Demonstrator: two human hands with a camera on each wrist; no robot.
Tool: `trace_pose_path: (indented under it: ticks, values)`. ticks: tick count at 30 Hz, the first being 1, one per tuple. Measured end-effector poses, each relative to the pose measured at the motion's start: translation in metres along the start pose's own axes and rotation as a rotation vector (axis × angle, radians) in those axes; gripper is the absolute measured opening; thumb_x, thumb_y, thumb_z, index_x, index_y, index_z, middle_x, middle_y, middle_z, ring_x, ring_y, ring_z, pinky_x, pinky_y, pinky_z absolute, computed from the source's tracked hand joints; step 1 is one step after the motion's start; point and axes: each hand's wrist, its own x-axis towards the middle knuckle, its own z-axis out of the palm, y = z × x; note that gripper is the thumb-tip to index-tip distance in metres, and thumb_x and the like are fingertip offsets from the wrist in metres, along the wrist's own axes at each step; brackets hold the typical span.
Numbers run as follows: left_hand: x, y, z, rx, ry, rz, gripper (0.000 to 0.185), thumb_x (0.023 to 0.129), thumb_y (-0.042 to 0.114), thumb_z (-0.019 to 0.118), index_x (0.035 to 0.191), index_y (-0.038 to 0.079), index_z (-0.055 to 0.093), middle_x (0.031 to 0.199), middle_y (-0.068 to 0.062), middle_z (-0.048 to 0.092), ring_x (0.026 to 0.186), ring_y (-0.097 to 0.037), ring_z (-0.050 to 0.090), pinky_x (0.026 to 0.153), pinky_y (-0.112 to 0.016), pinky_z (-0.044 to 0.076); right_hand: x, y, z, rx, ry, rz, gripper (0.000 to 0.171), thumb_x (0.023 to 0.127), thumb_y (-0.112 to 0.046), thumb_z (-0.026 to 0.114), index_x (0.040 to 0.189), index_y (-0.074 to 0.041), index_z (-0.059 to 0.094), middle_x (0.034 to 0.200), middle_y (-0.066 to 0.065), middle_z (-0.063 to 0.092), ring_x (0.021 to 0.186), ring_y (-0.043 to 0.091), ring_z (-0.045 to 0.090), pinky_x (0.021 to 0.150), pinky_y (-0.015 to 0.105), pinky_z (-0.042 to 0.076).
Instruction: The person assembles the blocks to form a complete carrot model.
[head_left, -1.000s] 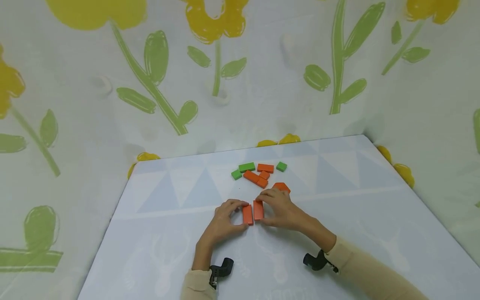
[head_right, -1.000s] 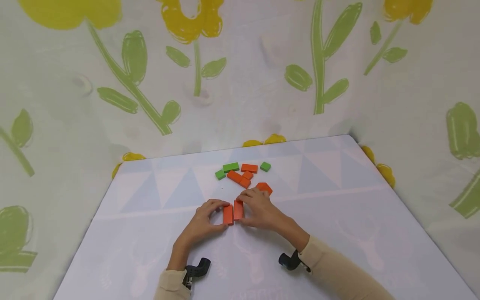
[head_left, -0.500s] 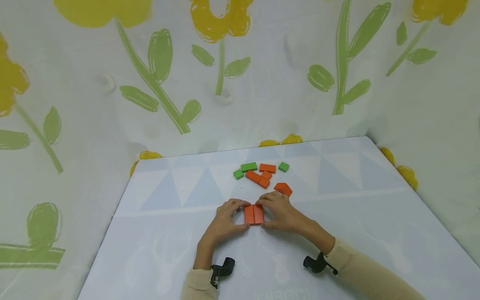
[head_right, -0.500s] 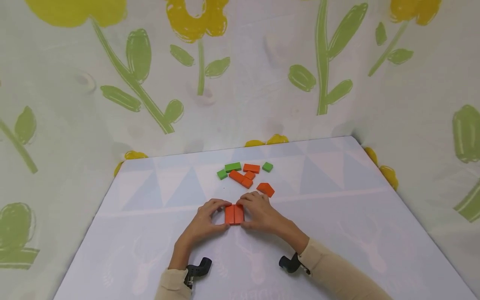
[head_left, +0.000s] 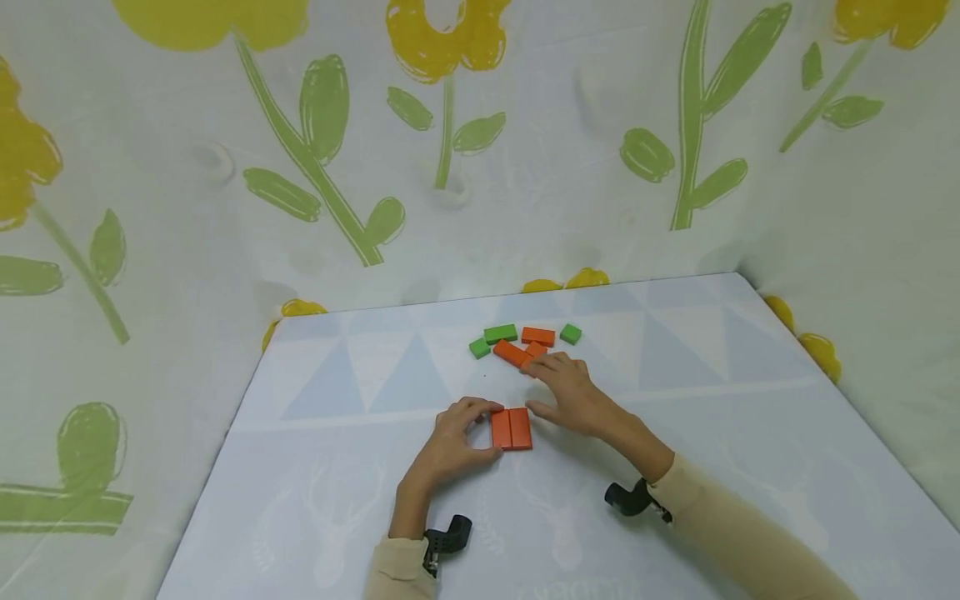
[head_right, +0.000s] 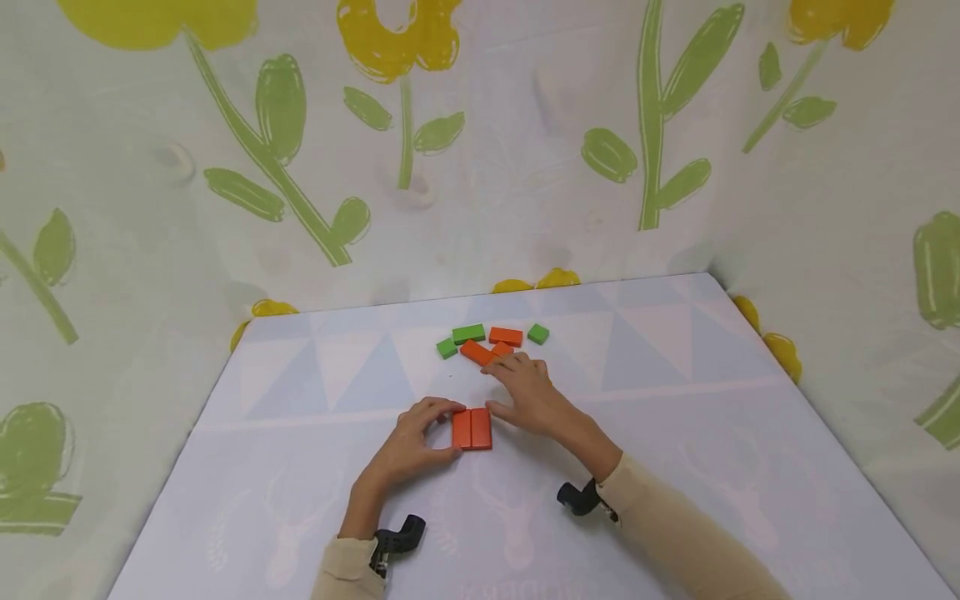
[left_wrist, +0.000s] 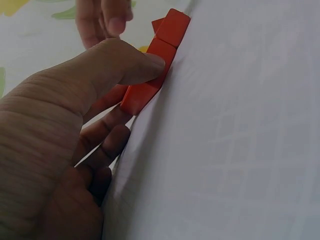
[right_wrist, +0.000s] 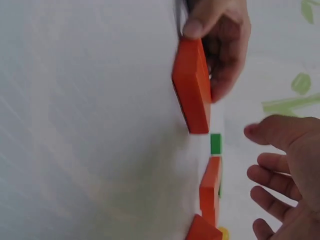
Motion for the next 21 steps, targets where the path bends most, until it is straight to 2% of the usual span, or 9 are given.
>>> trace_pose_path:
  ticks: [4, 11, 13, 16, 18, 21]
  values:
    - [-0.001, 0.001, 0.000, -0.004, -0.001, -0.018, 0.052, 0.074, 0.035, 0.072, 0.122, 0.035, 0.053, 0.119, 0.015, 0.047, 0.102, -0.006, 0.044, 0.093, -0.041, 0.028, 0.022, 0.007, -0.004, -0.055, 0.026, 0.043, 0.046, 0.082, -0.029, 0.067, 0.124, -0.013, 0.056, 0.124, 0.004, 0.054, 0.116, 0.024, 0.040, 0.089, 0.048, 0.029]
    - [-0.001, -0.002, 0.003, -0.025, 0.002, -0.026, 0.052, 0.073, 0.037, 0.073, 0.121, 0.037, 0.052, 0.120, 0.018, 0.046, 0.111, -0.006, 0.041, 0.095, -0.042, 0.029, 0.055, 0.014, 0.009, -0.121, -0.029, 0.092, 0.046, 0.087, -0.030, 0.059, 0.129, -0.013, 0.052, 0.125, 0.006, 0.054, 0.114, 0.025, 0.040, 0.091, 0.049, 0.028]
    - [-0.002, -0.003, 0.004, -0.032, 0.004, -0.017, 0.052, 0.074, 0.036, 0.073, 0.122, 0.036, 0.052, 0.120, 0.018, 0.046, 0.111, -0.006, 0.041, 0.095, -0.043, 0.029, 0.060, 0.015, 0.014, -0.118, -0.040, 0.114, 0.047, 0.087, -0.033, 0.059, 0.128, -0.012, 0.052, 0.115, 0.005, 0.058, 0.110, 0.024, 0.042, 0.090, 0.048, 0.027]
    - [-0.002, -0.003, 0.005, -0.037, 0.010, 0.007, 0.052, 0.074, 0.035, 0.073, 0.122, 0.034, 0.053, 0.120, 0.016, 0.047, 0.111, -0.006, 0.042, 0.095, -0.043, 0.028, 0.064, 0.014, 0.019, -0.051, -0.050, 0.132, 0.048, 0.084, -0.035, 0.063, 0.125, -0.011, 0.053, 0.097, 0.000, 0.061, 0.099, 0.021, 0.046, 0.086, 0.047, 0.026]
    - [-0.002, -0.002, 0.004, -0.022, 0.017, 0.019, 0.052, 0.073, 0.035, 0.072, 0.122, 0.033, 0.053, 0.119, 0.016, 0.047, 0.110, -0.005, 0.042, 0.096, -0.042, 0.028, 0.066, 0.013, 0.020, -0.013, -0.051, 0.126, 0.050, 0.082, -0.037, 0.066, 0.123, -0.011, 0.054, 0.091, -0.002, 0.060, 0.097, 0.020, 0.046, 0.086, 0.047, 0.026]
    - [-0.001, -0.002, 0.001, -0.002, 0.025, 0.024, 0.052, 0.073, 0.034, 0.072, 0.122, 0.032, 0.054, 0.119, 0.015, 0.047, 0.107, -0.005, 0.043, 0.095, -0.040, 0.027, 0.068, 0.012, 0.019, -0.029, -0.059, 0.102, 0.054, 0.079, -0.040, 0.069, 0.124, -0.014, 0.053, 0.109, 0.001, 0.058, 0.109, 0.022, 0.042, 0.092, 0.051, 0.024]
